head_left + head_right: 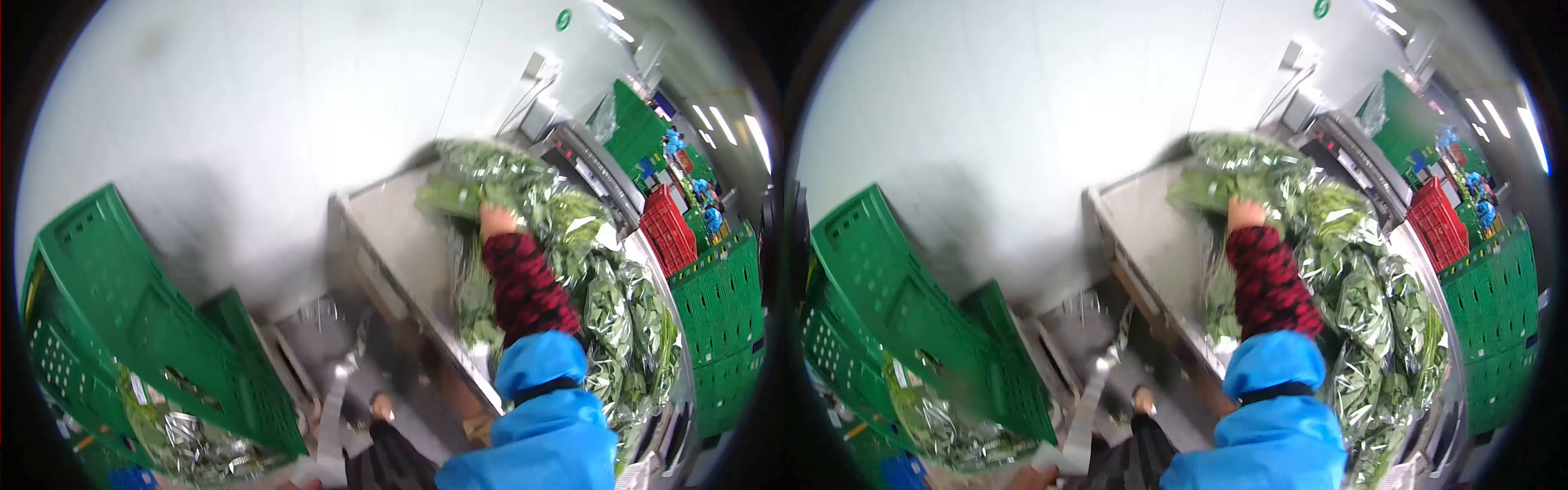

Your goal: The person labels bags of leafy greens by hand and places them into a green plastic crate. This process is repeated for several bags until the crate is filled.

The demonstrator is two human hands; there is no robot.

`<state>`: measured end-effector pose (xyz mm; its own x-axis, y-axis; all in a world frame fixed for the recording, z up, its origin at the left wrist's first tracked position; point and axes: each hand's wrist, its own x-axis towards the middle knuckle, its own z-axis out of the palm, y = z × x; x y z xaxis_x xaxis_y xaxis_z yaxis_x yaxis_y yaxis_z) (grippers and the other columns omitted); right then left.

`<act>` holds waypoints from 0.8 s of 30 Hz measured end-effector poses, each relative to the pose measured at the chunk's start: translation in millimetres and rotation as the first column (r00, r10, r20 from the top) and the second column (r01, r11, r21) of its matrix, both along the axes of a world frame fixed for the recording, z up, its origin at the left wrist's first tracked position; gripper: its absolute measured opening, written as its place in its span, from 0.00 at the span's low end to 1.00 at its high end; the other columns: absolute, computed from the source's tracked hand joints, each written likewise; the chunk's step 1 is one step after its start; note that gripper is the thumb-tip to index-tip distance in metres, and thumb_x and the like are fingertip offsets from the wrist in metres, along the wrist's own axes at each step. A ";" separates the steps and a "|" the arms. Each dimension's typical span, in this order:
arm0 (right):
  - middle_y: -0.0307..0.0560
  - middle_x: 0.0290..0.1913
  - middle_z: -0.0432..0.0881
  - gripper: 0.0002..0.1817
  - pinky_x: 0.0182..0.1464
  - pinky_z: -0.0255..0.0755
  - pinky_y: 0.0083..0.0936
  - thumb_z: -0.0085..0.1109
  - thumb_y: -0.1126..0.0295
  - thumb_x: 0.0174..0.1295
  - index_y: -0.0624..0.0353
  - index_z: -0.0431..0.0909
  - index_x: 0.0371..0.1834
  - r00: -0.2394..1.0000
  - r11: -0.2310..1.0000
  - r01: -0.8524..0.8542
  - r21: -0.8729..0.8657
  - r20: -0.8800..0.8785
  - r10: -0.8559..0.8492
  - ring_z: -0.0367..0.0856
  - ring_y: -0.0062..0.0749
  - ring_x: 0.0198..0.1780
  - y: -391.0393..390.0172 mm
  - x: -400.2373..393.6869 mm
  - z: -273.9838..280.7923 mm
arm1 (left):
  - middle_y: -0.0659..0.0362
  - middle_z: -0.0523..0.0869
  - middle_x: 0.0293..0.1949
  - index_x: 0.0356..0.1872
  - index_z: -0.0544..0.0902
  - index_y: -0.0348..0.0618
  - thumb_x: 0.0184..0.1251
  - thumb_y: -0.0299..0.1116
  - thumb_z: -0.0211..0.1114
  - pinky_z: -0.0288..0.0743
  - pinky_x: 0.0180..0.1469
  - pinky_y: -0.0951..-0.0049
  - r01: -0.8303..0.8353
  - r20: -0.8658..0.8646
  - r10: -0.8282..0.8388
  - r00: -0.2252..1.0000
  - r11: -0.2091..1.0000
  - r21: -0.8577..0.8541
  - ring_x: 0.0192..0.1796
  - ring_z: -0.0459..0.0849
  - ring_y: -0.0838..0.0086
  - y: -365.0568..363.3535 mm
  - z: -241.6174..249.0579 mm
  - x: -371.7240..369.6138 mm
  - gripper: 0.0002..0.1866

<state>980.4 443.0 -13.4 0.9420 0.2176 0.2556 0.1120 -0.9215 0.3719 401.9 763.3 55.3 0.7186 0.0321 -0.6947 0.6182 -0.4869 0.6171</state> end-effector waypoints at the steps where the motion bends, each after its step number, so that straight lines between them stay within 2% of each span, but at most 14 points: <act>1: 0.50 0.35 0.81 0.13 0.35 0.74 0.40 0.46 0.68 0.55 0.51 0.76 0.43 0.977 0.998 -0.036 -0.058 -0.210 0.023 0.81 0.43 0.36 -1.6 5.9 30.1 | 0.46 0.81 0.36 0.44 0.78 0.36 0.65 0.42 0.53 0.72 0.40 0.68 -0.112 -0.259 0.081 0.962 0.988 -0.108 0.38 0.80 0.61 0.4 27.6 22.1 0.18; 3: 0.52 0.33 0.81 0.11 0.40 0.73 0.38 0.47 0.71 0.52 0.56 0.77 0.37 0.958 0.975 -0.215 0.056 -0.180 0.221 0.80 0.46 0.39 -3.9 4.4 83.9 | 0.59 0.79 0.40 0.49 0.73 0.34 0.66 0.39 0.52 0.67 0.48 0.74 -0.252 0.030 0.274 0.961 0.916 -0.311 0.44 0.75 0.74 -9.6 -4.5 12.1 0.19; 6: 0.51 0.40 0.79 0.24 0.45 0.70 0.37 0.47 0.77 0.48 0.51 0.72 0.52 0.855 0.876 -0.469 0.110 -0.192 0.482 0.76 0.46 0.44 -12.0 -34.0 163.8 | 0.56 0.79 0.44 0.50 0.73 0.33 0.64 0.38 0.55 0.68 0.50 0.72 -0.251 0.036 0.272 0.962 0.925 -0.286 0.46 0.76 0.70 -15.2 4.0 31.4 0.19; 7: 0.48 0.42 0.78 0.24 0.48 0.68 0.34 0.47 0.80 0.45 0.52 0.73 0.50 0.734 0.746 -0.656 0.112 -0.133 0.666 0.75 0.44 0.46 -16.8 -53.6 184.0 | 0.56 0.79 0.43 0.48 0.73 0.33 0.64 0.37 0.55 0.69 0.48 0.72 -0.191 0.078 0.222 0.972 0.938 -0.289 0.45 0.77 0.70 -14.8 7.7 38.8 0.18; 9: 0.43 0.43 0.78 0.24 0.50 0.66 0.35 0.49 0.79 0.45 0.50 0.74 0.49 0.564 0.571 -0.819 0.052 -0.103 0.819 0.74 0.40 0.47 -32.3 -82.9 198.0 | 0.55 0.79 0.42 0.47 0.73 0.33 0.64 0.35 0.54 0.70 0.46 0.72 -0.133 0.130 0.177 0.976 0.948 -0.291 0.43 0.77 0.70 -18.2 10.8 54.5 0.16; 11: 0.45 0.47 0.76 0.25 0.53 0.65 0.35 0.50 0.79 0.44 0.49 0.74 0.49 0.507 0.523 -0.853 0.003 -0.240 0.828 0.72 0.39 0.51 -58.5 -99.0 183.6 | 0.56 0.80 0.38 0.45 0.75 0.33 0.64 0.34 0.53 0.70 0.44 0.73 -0.335 0.403 0.518 0.754 0.832 -0.442 0.41 0.77 0.73 -23.7 14.6 69.0 0.15; 12: 0.45 0.47 0.76 0.25 0.53 0.65 0.35 0.50 0.79 0.44 0.49 0.74 0.49 0.519 0.534 -0.845 -0.001 -0.238 0.821 0.72 0.39 0.51 -67.1 -111.3 171.1 | 0.55 0.80 0.40 0.47 0.74 0.31 0.65 0.34 0.50 0.71 0.45 0.73 -0.309 0.426 0.501 0.753 0.841 -0.444 0.42 0.78 0.73 -18.3 23.3 77.3 0.16; 14: 0.48 0.53 0.72 0.26 0.56 0.63 0.34 0.54 0.77 0.43 0.48 0.73 0.50 0.652 0.610 -0.754 -0.246 -0.403 0.643 0.69 0.39 0.56 -82.1 -139.7 155.3 | 0.57 0.80 0.37 0.45 0.74 0.31 0.65 0.33 0.51 0.70 0.41 0.75 -0.369 0.389 0.620 0.681 0.750 -0.549 0.38 0.77 0.77 -11.2 29.3 87.3 0.15; 17: 0.52 0.58 0.68 0.26 0.60 0.60 0.35 0.59 0.71 0.47 0.50 0.70 0.54 0.790 0.802 -0.580 -0.143 -0.341 0.510 0.65 0.42 0.60 -37.8 -207.6 163.5 | 0.57 0.80 0.38 0.46 0.74 0.29 0.68 0.35 0.49 0.71 0.41 0.73 -0.407 0.220 0.761 0.610 0.539 -0.738 0.39 0.77 0.76 -4.3 40.5 113.5 0.17; 19: 0.53 0.60 0.65 0.29 0.61 0.59 0.37 0.63 0.64 0.51 0.53 0.66 0.58 0.544 0.619 -0.422 0.662 -0.361 0.757 0.63 0.45 0.61 13.2 -266.7 145.8 | 0.56 0.80 0.40 0.47 0.73 0.31 0.69 0.38 0.47 0.71 0.43 0.71 -0.379 0.143 0.796 0.589 0.428 -0.821 0.40 0.79 0.73 -6.4 27.9 126.9 0.18; 20: 0.55 0.60 0.66 0.30 0.62 0.57 0.39 0.62 0.59 0.54 0.56 0.64 0.59 0.361 0.449 -0.073 0.890 -0.396 0.844 0.62 0.47 0.61 48.8 -301.6 149.3 | 0.56 0.80 0.40 0.47 0.73 0.33 0.70 0.39 0.47 0.72 0.45 0.70 -0.367 0.041 0.806 0.591 0.313 -0.876 0.41 0.79 0.72 -7.7 30.9 133.6 0.18; 21: 0.54 0.56 0.69 0.25 0.61 0.58 0.37 0.61 0.60 0.55 0.57 0.69 0.55 0.297 0.298 -0.058 0.953 -0.269 0.916 0.66 0.44 0.59 79.2 -328.2 135.3 | 0.56 0.80 0.41 0.48 0.72 0.35 0.70 0.41 0.46 0.71 0.47 0.69 -0.346 -0.174 0.768 0.616 0.066 -0.936 0.42 0.80 0.70 -9.8 46.6 141.6 0.18; 23: 0.45 0.40 0.78 0.16 0.47 0.70 0.28 0.58 0.61 0.58 0.58 0.75 0.46 0.213 0.194 -0.030 0.981 -0.183 0.960 0.76 0.32 0.44 123.2 -360.4 102.6 | 0.57 0.79 0.46 0.51 0.72 0.37 0.71 0.43 0.43 0.69 0.53 0.70 -0.273 -0.167 0.712 0.682 0.036 -0.961 0.49 0.78 0.72 -3.6 38.8 140.5 0.20; 24: 0.40 0.32 0.76 0.13 0.37 0.69 0.22 0.57 0.62 0.59 0.58 0.77 0.41 0.225 0.220 0.308 0.926 -0.295 0.928 0.74 0.25 0.34 136.0 -374.3 94.0 | 0.57 0.79 0.47 0.51 0.71 0.38 0.71 0.44 0.43 0.70 0.53 0.70 -0.245 -0.166 0.717 0.677 0.006 -0.970 0.49 0.78 0.71 1.7 29.3 136.9 0.20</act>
<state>606.1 578.9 80.6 0.5152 0.8460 -0.1372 0.0856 -0.2100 -0.9739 538.8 765.0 84.6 0.9608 0.0317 -0.2754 0.1090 0.8703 0.4802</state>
